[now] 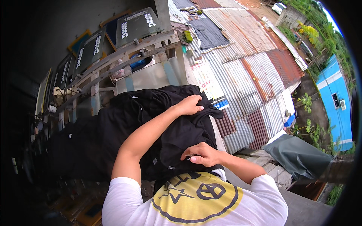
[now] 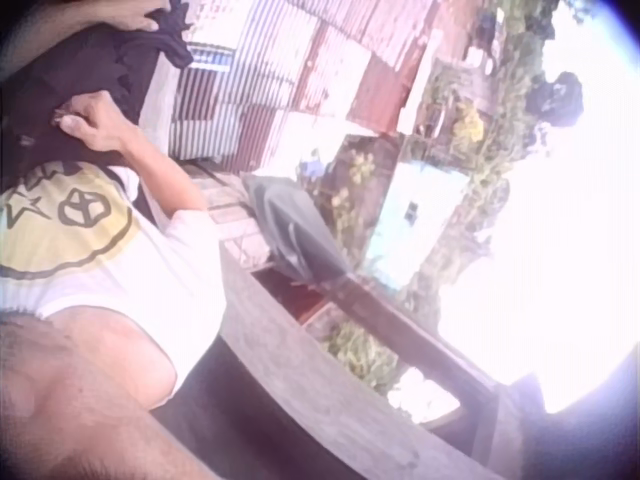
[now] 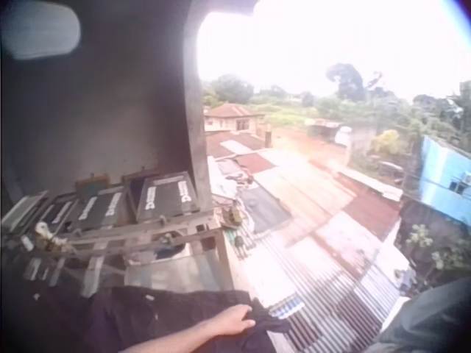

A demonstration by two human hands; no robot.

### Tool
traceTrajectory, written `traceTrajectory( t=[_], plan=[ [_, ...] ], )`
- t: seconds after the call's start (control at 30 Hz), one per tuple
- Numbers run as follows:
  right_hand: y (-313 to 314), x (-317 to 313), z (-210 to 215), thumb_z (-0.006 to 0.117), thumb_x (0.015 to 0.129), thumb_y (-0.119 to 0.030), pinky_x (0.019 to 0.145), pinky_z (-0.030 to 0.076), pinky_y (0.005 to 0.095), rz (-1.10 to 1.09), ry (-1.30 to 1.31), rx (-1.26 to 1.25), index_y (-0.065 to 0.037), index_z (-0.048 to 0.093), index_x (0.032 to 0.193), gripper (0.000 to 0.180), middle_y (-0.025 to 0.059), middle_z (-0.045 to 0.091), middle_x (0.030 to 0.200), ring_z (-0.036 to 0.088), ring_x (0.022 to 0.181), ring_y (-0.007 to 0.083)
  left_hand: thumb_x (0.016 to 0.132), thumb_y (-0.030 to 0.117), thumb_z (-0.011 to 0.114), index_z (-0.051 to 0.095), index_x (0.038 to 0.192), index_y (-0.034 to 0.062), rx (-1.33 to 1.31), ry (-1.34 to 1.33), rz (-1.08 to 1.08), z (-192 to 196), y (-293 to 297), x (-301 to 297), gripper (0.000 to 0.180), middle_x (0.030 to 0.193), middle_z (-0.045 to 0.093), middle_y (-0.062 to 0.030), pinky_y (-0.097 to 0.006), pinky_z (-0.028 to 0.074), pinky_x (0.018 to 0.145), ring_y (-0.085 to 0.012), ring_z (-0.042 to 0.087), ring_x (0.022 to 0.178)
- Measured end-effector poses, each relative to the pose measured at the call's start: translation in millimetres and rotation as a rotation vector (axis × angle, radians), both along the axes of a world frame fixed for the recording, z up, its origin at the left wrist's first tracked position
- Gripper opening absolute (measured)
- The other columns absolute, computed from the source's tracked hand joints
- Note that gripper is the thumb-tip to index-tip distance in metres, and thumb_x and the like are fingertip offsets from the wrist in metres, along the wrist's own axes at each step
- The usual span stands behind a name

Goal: The person uses small scissors to cut and remove tags from a black garment. They repeatedly snip the tag attachments and pull the tags free, then smooth the fabric afterward.

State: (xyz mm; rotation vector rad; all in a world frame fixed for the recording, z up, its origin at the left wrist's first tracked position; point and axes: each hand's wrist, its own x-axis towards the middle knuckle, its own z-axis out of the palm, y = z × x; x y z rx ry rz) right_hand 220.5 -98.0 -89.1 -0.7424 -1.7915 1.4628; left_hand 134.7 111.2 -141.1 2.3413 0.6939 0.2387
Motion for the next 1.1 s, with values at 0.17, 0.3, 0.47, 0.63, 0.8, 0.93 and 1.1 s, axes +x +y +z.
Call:
traceTrajectory(
  t=[0.17,0.3,0.47,0.63,0.8,0.93,1.1],
  plan=[
    [10,35,0,0.046,0.103,-0.04,0.06,0.045,0.0346,-0.397,0.053,0.105,0.0,0.057,0.079,0.049,0.0104,0.061,0.072,0.057,0.062,0.0229,0.09,0.016,0.071,0.068,0.1,0.0015,-0.075,-0.115,0.026,-7,-6,8,0.018,0.088,0.064,-0.0111,-0.037,0.05,0.088,-0.0262,0.065,0.097],
    [32,61,-7,0.058,0.1,-0.032,0.061,0.041,0.0331,-0.887,-0.121,0.246,0.001,0.05,0.081,0.039,0.0099,0.054,0.079,0.047,0.065,0.021,0.092,0.008,0.067,0.061,0.089,0.0028,-0.612,-0.241,-0.066,23,-8,-29,0.008,0.106,0.066,-0.0056,-0.03,0.045,0.092,-0.0155,0.058,0.1],
    [64,70,-5,0.08,0.084,-0.036,0.066,0.046,0.0381,-1.165,-0.588,0.475,0.005,0.055,0.087,0.048,0.0191,0.058,0.108,0.056,0.078,0.0249,0.085,0.021,0.076,0.053,0.084,0.007,-1.008,-0.386,-0.25,50,-10,-101,0.026,0.12,0.061,-0.0063,-0.028,0.035,0.103,-0.0141,0.051,0.116],
    [84,60,12,0.084,0.077,-0.049,0.07,0.048,0.0417,-0.947,-0.472,0.044,0.007,0.058,0.089,0.062,0.0177,0.062,0.085,0.058,0.073,0.0284,0.079,0.013,0.072,0.053,0.077,0.0042,-0.674,-0.274,-0.511,76,-22,-120,0.022,0.09,0.053,-0.0073,-0.039,0.041,0.093,-0.0248,0.053,0.092],
    [99,46,24,0.081,0.083,-0.039,0.061,0.044,0.0405,-0.694,-0.564,0.057,0.002,0.052,0.08,0.05,0.014,0.056,0.066,0.052,0.061,0.0264,0.073,-0.001,0.069,0.05,0.076,0.0009,-0.586,-0.051,-0.561,92,-40,-109,0.019,0.09,0.055,-0.0116,-0.039,0.043,0.094,-0.0301,0.055,0.09],
    [97,45,34,0.072,0.09,-0.006,0.058,0.037,0.0294,-0.683,-0.163,-0.039,-0.006,0.042,0.074,0.034,0.002,0.048,0.07,0.041,0.065,0.0109,0.097,0.022,0.061,0.053,0.076,0.0021,-0.903,-0.087,-0.331,85,-37,-103,0.03,0.085,0.055,-0.0072,-0.036,0.055,0.085,-0.0227,0.058,0.072],
    [63,45,45,0.066,0.088,0.01,0.065,0.04,0.0263,-0.544,0.229,-0.07,-0.008,0.033,0.071,0.041,0.0005,0.05,0.075,0.045,0.073,0.0103,0.103,0.051,0.046,0.054,0.119,0.0026,-1.009,-0.318,0.074,65,-36,-77,0.051,0.105,0.057,-0.0032,-0.027,0.054,0.086,-0.0121,0.063,0.096]
  ],
)
